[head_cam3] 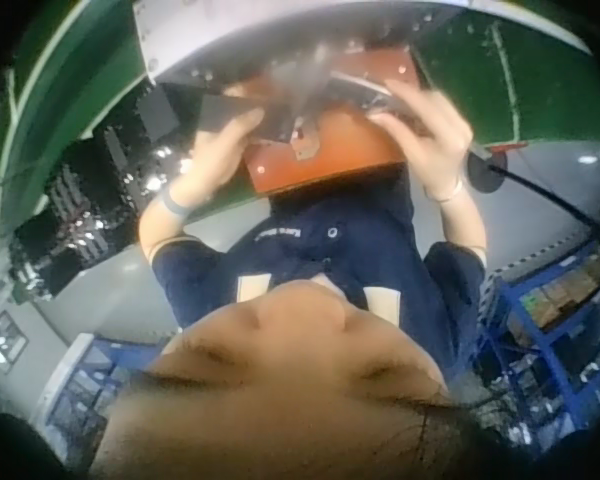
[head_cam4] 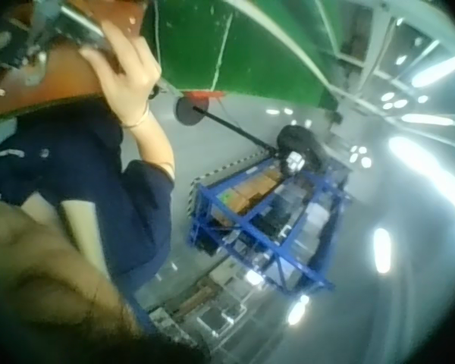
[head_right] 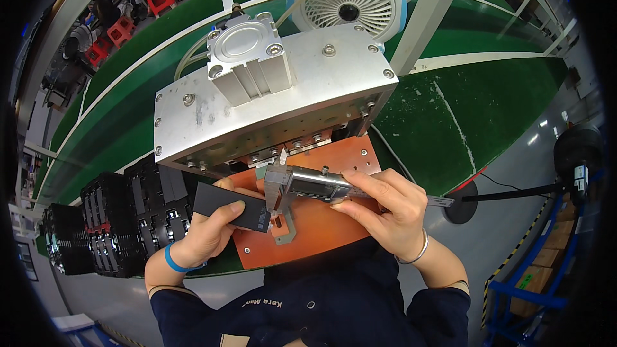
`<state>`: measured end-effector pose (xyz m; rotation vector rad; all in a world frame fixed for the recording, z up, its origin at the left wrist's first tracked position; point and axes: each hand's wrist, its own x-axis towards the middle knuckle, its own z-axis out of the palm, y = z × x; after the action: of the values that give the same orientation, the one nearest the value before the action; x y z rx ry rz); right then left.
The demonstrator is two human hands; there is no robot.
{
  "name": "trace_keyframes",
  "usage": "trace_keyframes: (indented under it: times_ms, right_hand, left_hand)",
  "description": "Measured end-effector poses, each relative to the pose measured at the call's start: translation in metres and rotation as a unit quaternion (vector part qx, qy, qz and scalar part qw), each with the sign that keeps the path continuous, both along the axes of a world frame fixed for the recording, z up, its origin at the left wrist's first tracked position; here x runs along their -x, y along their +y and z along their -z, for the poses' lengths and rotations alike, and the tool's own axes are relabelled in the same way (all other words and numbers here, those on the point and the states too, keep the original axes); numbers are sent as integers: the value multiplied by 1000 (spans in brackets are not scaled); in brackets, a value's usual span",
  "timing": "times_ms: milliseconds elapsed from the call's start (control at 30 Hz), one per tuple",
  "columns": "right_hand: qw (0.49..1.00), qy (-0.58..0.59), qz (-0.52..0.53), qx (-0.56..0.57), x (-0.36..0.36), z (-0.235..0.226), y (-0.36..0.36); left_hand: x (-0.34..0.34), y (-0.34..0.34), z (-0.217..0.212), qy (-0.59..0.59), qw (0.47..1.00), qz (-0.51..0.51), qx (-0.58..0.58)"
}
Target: The person processes battery cells in a pressing machine and places them into trays, measures a cell tab with digital calipers, continues trimming cells in the machine, and pulls an overhead cord.
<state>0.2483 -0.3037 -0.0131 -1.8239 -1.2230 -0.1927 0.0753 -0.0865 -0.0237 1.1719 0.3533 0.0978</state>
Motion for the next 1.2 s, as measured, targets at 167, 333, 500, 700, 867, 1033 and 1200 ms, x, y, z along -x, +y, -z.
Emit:
trace_keyframes:
  times_ms: [167, 333, 500, 700, 867, 1033, 1200]
  right_hand:
    - [1000, 2, 1, 0, 0, 1, -1]
    - [1000, 5, 1, 5, -1, 0, -1]
    - [1000, 4, 3, 3, 0, 0, 1]
    - [1000, 6, 4, 4, 0, 1, 0]
    - [1000, 13, 7, 3, 0, 2, 0]
    - [999, 27, 12, 20, 1, 0, 0]
    - [1000, 17, 7, 5, 0, 1, -1]
  left_hand:
    - [-1, 0, -3, 6, 1000, 4, 6]
    - [1, 2, 0, -1, 1000, 6, -13]
    - [2, 2, 5, -11, 1000, 9, -24]
    - [1, 2, 2, -6, 1000, 15, -16]
    - [1, 1, 1, -1, 1000, 13, -13]
    - [3, 2, 3, -6, 1000, 9, -16]
    - [0, -1, -1, -9, 1000, -2, 0]
